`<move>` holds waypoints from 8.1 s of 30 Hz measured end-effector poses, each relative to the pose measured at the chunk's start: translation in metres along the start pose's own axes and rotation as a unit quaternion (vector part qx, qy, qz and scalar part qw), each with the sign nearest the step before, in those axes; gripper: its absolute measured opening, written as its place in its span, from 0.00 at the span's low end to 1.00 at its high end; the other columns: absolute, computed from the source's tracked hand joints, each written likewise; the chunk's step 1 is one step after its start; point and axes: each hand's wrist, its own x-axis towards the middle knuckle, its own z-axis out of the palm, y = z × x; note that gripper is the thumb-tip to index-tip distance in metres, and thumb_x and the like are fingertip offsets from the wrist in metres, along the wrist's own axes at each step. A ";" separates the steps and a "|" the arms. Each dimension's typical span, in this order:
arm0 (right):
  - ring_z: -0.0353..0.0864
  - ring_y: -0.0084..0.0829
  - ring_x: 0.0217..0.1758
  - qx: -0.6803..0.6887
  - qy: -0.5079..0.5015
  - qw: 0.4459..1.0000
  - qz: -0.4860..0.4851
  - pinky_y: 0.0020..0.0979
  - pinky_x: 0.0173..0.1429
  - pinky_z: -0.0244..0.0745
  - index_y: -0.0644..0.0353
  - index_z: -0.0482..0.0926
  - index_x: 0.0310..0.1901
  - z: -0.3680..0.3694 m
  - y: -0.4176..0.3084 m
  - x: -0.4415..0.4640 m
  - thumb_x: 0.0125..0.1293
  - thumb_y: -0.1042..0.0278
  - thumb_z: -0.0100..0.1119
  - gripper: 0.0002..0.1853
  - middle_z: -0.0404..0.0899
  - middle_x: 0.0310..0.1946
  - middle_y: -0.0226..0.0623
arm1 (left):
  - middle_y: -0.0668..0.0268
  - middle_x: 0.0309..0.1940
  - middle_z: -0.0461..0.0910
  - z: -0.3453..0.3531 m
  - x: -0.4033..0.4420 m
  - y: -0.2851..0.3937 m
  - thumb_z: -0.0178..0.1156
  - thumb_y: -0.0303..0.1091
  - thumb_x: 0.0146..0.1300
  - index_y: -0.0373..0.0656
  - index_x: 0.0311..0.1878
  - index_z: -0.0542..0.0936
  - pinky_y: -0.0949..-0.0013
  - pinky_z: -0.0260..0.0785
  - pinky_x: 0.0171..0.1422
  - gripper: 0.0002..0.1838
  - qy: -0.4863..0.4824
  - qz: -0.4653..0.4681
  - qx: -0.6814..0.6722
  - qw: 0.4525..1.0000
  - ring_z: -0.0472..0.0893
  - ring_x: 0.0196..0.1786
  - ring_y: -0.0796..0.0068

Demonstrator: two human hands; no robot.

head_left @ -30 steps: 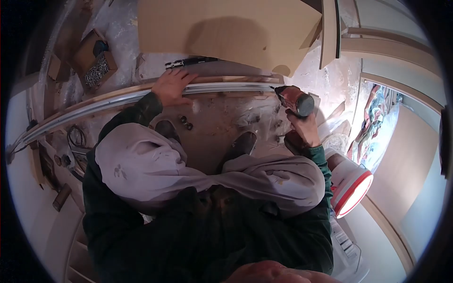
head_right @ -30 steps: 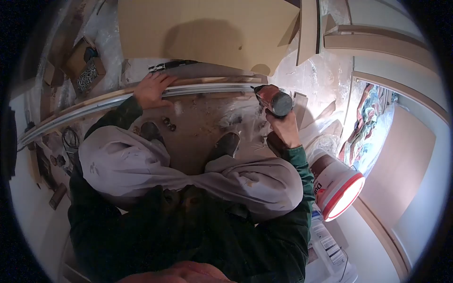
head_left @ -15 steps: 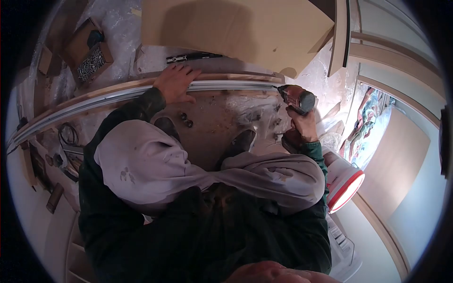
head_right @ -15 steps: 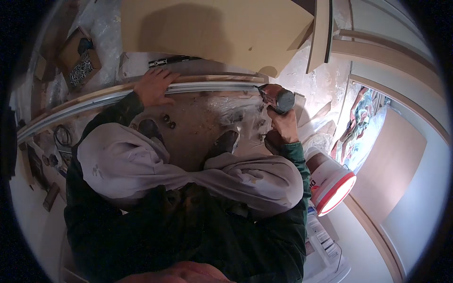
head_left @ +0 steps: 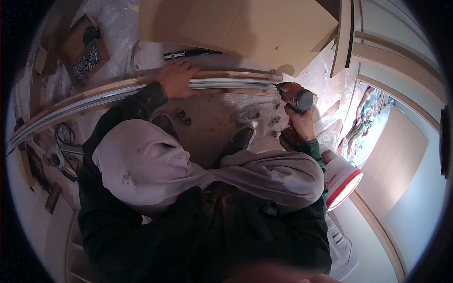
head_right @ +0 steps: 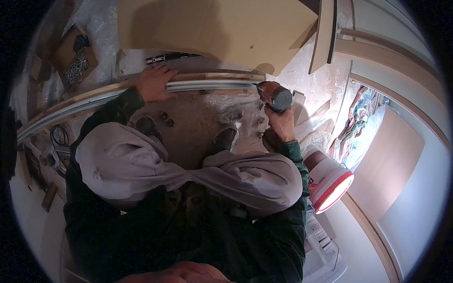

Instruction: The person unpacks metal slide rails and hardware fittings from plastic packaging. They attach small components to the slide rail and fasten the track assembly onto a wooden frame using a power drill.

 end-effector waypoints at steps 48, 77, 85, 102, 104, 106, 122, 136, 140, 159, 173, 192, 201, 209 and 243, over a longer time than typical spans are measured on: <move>0.82 0.35 0.40 -0.040 0.132 0.988 -0.071 0.40 0.42 0.76 0.58 0.81 0.44 0.030 0.091 -0.114 0.59 0.68 0.60 0.11 0.82 0.36 0.41 | 0.63 0.52 0.74 -0.016 -0.027 -0.015 0.67 0.60 0.50 0.47 0.60 0.74 0.57 0.67 0.60 0.38 0.072 0.066 0.043 0.994 0.73 0.57 0.57; 0.82 0.43 0.38 -0.162 0.084 0.951 -0.248 0.37 0.41 0.76 0.54 0.80 0.41 -0.004 0.124 0.103 0.59 0.70 0.61 0.08 0.81 0.36 0.42 | 0.60 0.46 0.76 -0.021 -0.025 -0.004 0.70 0.54 0.51 0.45 0.58 0.76 0.57 0.70 0.55 0.34 0.063 0.026 0.036 0.997 0.77 0.50 0.54; 0.80 0.45 0.43 -0.167 0.051 0.952 -0.253 0.41 0.46 0.77 0.56 0.79 0.40 -0.008 0.117 0.103 0.57 0.75 0.59 0.08 0.80 0.37 0.39 | 0.61 0.49 0.75 -0.018 -0.026 -0.008 0.67 0.58 0.52 0.43 0.57 0.75 0.56 0.69 0.57 0.35 0.067 0.024 0.049 0.996 0.76 0.54 0.58; 0.83 0.45 0.43 -0.162 0.050 0.943 -0.285 0.37 0.47 0.79 0.55 0.81 0.43 -0.001 0.120 0.119 0.57 0.76 0.60 0.11 0.82 0.42 0.38 | 0.61 0.44 0.76 -0.020 -0.025 -0.008 0.68 0.55 0.52 0.43 0.57 0.75 0.57 0.69 0.56 0.34 0.064 0.027 0.039 0.997 0.77 0.51 0.56; 0.83 0.45 0.43 -0.148 0.051 0.942 -0.296 0.37 0.47 0.79 0.56 0.81 0.42 -0.002 0.120 0.119 0.56 0.77 0.60 0.11 0.82 0.41 0.38 | 0.61 0.44 0.76 -0.019 -0.026 -0.008 0.68 0.55 0.52 0.43 0.57 0.75 0.56 0.69 0.56 0.34 0.066 0.029 0.039 0.997 0.77 0.51 0.56; 0.83 0.45 0.44 -0.134 0.053 0.941 -0.307 0.37 0.47 0.79 0.57 0.81 0.42 -0.005 0.117 0.117 0.56 0.77 0.60 0.11 0.82 0.41 0.39 | 0.60 0.45 0.76 -0.020 -0.026 -0.007 0.68 0.56 0.52 0.43 0.57 0.75 0.56 0.69 0.57 0.34 0.080 0.035 0.052 0.995 0.77 0.51 0.56; 0.85 0.30 0.39 0.264 0.005 0.955 -0.133 0.28 0.43 0.81 0.65 0.80 0.48 0.013 0.132 0.119 0.64 0.80 0.58 0.11 0.84 0.39 0.38 | 0.57 0.53 0.75 -0.021 -0.025 -0.006 0.67 0.59 0.52 0.45 0.60 0.74 0.55 0.68 0.61 0.37 0.037 -0.001 0.039 0.999 0.76 0.56 0.54; 0.85 0.29 0.31 0.527 -0.053 0.839 0.127 0.25 0.28 0.79 0.66 0.78 0.48 0.034 0.125 0.107 0.65 0.74 0.63 0.11 0.83 0.33 0.36 | 0.59 0.49 0.75 -0.020 -0.025 -0.007 0.66 0.57 0.54 0.44 0.59 0.74 0.56 0.68 0.59 0.35 0.038 0.006 0.034 0.999 0.75 0.54 0.55; 0.84 0.27 0.30 0.535 -0.048 0.831 0.141 0.23 0.27 0.76 0.65 0.79 0.47 0.040 0.122 0.104 0.66 0.72 0.63 0.11 0.83 0.34 0.35 | 0.60 0.48 0.75 -0.021 -0.025 -0.006 0.67 0.56 0.53 0.44 0.59 0.74 0.56 0.68 0.58 0.34 0.047 0.012 0.037 0.998 0.76 0.54 0.56; 0.82 0.21 0.30 0.317 -0.030 0.945 0.071 0.22 0.33 0.76 0.64 0.82 0.42 0.035 0.114 0.102 0.69 0.63 0.60 0.12 0.83 0.30 0.32 | 0.60 0.47 0.75 -0.019 -0.025 -0.007 0.67 0.56 0.53 0.45 0.58 0.74 0.55 0.69 0.56 0.34 0.051 0.013 0.049 0.997 0.76 0.53 0.56; 0.83 0.35 0.31 0.488 -0.055 0.856 0.158 0.31 0.32 0.82 0.66 0.78 0.45 0.021 0.152 0.131 0.68 0.70 0.56 0.09 0.81 0.33 0.41 | 0.61 0.51 0.76 -0.014 -0.027 -0.011 0.66 0.59 0.53 0.45 0.57 0.75 0.55 0.70 0.58 0.34 0.071 0.006 0.062 0.996 0.76 0.54 0.56; 0.79 0.25 0.34 0.254 -0.277 0.915 -0.144 0.27 0.42 0.74 0.66 0.78 0.42 0.049 -0.079 0.028 0.70 0.71 0.56 0.07 0.81 0.35 0.35 | 0.62 0.49 0.80 -0.001 -0.010 0.040 0.68 0.45 0.60 0.43 0.57 0.78 0.64 0.73 0.49 0.25 0.144 0.223 -0.365 0.892 0.80 0.48 0.67; 0.79 0.21 0.31 0.195 -0.316 0.914 -0.161 0.23 0.40 0.73 0.64 0.79 0.39 0.108 -0.117 0.016 0.69 0.69 0.58 0.07 0.81 0.29 0.33 | 0.65 0.38 0.85 0.000 -0.036 0.038 0.65 0.35 0.61 0.39 0.48 0.82 0.69 0.73 0.43 0.14 0.134 0.119 -0.573 0.799 0.80 0.41 0.79; 0.76 0.20 0.29 0.174 -0.343 0.917 -0.108 0.22 0.37 0.71 0.64 0.77 0.37 0.122 -0.117 0.009 0.69 0.71 0.58 0.05 0.80 0.26 0.32 | 0.64 0.31 0.83 0.001 -0.045 0.027 0.70 0.39 0.54 0.39 0.38 0.82 0.68 0.72 0.42 0.14 0.195 0.081 -0.549 0.809 0.81 0.37 0.75; 0.79 0.17 0.37 0.197 -0.289 0.910 -0.222 0.21 0.41 0.77 0.64 0.79 0.40 0.131 -0.128 0.007 0.61 0.79 0.65 0.07 0.80 0.35 0.28 | 0.71 0.41 0.79 0.003 -0.045 0.019 0.68 0.23 0.58 0.40 0.47 0.79 0.77 0.74 0.44 0.14 0.181 0.043 -0.636 0.749 0.78 0.39 0.85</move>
